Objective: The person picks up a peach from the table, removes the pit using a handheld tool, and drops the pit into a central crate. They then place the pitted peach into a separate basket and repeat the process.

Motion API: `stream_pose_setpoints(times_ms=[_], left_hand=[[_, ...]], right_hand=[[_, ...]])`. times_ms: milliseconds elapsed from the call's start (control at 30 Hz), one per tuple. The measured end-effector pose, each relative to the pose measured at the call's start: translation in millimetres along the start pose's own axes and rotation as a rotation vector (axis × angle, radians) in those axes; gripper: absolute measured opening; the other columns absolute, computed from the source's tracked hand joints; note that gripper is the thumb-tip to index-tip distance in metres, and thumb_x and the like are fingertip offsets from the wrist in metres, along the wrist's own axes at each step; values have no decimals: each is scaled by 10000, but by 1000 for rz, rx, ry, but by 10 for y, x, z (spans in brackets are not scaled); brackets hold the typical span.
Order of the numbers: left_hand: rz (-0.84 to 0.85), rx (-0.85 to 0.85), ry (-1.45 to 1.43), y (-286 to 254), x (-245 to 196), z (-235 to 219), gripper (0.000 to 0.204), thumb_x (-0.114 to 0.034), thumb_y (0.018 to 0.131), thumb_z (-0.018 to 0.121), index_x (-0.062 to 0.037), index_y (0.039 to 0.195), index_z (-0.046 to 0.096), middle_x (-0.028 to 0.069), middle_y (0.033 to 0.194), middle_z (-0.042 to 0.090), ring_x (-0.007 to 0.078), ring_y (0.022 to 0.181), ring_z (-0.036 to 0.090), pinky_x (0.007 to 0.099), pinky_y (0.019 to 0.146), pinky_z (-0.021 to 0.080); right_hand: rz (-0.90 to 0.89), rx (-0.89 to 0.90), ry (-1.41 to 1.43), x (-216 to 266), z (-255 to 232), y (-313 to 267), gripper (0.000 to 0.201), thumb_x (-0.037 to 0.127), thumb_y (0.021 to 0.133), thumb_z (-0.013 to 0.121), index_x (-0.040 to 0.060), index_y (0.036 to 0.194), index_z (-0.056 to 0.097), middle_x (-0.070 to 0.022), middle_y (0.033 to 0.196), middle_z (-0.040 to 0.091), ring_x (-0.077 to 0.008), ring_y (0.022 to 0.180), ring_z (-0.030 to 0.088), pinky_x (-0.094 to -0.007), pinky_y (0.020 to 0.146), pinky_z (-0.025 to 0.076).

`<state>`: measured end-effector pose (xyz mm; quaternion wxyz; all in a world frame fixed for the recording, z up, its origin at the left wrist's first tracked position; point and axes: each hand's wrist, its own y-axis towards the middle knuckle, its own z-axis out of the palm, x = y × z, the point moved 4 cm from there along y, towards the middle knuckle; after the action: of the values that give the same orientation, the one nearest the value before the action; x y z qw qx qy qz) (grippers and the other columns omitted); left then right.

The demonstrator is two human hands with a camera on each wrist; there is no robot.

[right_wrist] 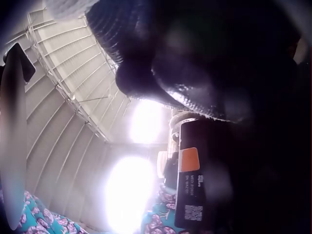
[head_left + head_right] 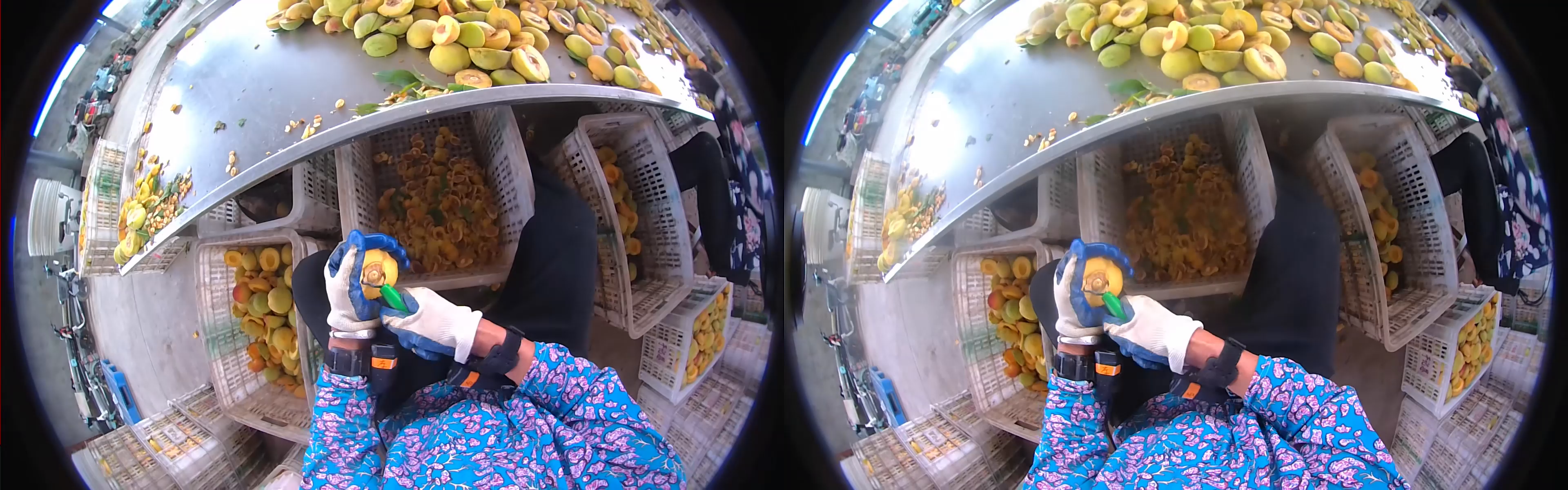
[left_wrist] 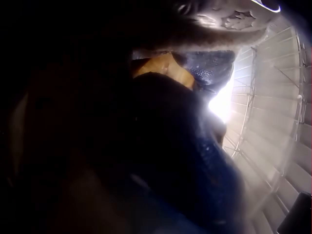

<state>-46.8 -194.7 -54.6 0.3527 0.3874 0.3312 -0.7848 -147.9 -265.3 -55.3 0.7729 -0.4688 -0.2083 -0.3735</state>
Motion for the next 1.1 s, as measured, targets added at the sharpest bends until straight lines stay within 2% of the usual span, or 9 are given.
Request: stream_pose_setpoints(times_ms=[67, 200, 367, 467, 600, 700, 833, 967, 1100], left_hand=[[44, -60, -61, 9, 28, -43, 379, -308, 946, 524, 56, 906, 620, 170, 819, 651, 264, 730, 648, 364, 683, 552], [-43, -24, -194, 47, 90, -98, 349, -289, 924, 564, 54, 909, 628, 168, 824, 655, 273, 738, 653, 382, 694, 559], [-188, 39, -116, 26, 63, -28, 348, -289, 912, 585, 55, 894, 638, 167, 804, 659, 268, 694, 661, 363, 650, 560], [-206, 113, -37, 5, 20, 15, 365, -294, 913, 586, 67, 891, 636, 171, 804, 660, 260, 669, 660, 347, 619, 557], [-280, 115, -60, -11, 26, -3, 362, -289, 915, 583, 64, 866, 642, 170, 775, 659, 260, 662, 658, 347, 610, 553], [-320, 103, -94, 32, 97, 11, 353, -282, 914, 585, 60, 852, 647, 167, 754, 658, 255, 649, 653, 342, 594, 544], [-312, 187, -76, -5, 8, 79, 304, -241, 905, 602, 57, 858, 645, 161, 749, 659, 243, 631, 642, 328, 583, 528], [-371, 122, -57, -40, 59, 15, 309, -248, 898, 615, 57, 857, 643, 161, 747, 658, 243, 624, 639, 328, 582, 526], [-330, 149, -73, 4, 51, 74, 308, -255, 895, 619, 51, 875, 641, 165, 749, 658, 251, 628, 643, 339, 576, 530]], right_hand=[[28, 5, -21, 19, -21, 30, 151, 226, 918, 571, 95, 844, 555, 20, 574, 497, -75, 415, 463, -227, 352, 368], [99, 40, -49, 101, -53, -2, 148, 229, 915, 573, 98, 848, 555, 26, 570, 500, -74, 416, 463, -224, 351, 364], [183, 43, -138, 132, -111, -119, 108, 224, 918, 575, 119, 897, 563, 41, 576, 497, -63, 421, 459, -215, 371, 372], [227, 326, 447, -13, -67, -172, 125, 235, 922, 586, 117, 947, 553, 52, 578, 485, -55, 434, 453, -205, 383, 370], [159, 92, 73, -44, -42, -142, 160, 259, 934, 573, 105, 974, 552, 58, 588, 470, -50, 432, 434, -193, 380, 341], [259, 176, 120, -47, -183, -145, 155, 261, 939, 563, 110, 976, 557, 61, 578, 451, -48, 427, 424, -197, 378, 331], [296, 467, 701, -117, 7, -245, 225, 255, 951, 538, 34, 981, 561, 58, 539, 414, -49, 380, 374, -207, 362, 292], [219, 273, 470, -121, -6, -234, 251, 252, 962, 520, 5, 996, 558, 54, 534, 399, -46, 364, 354, -210, 360, 285], [238, 408, 784, -92, 47, -279, 233, 240, 978, 490, 19, 964, 562, 51, 524, 396, -33, 344, 319, -206, 342, 265]])
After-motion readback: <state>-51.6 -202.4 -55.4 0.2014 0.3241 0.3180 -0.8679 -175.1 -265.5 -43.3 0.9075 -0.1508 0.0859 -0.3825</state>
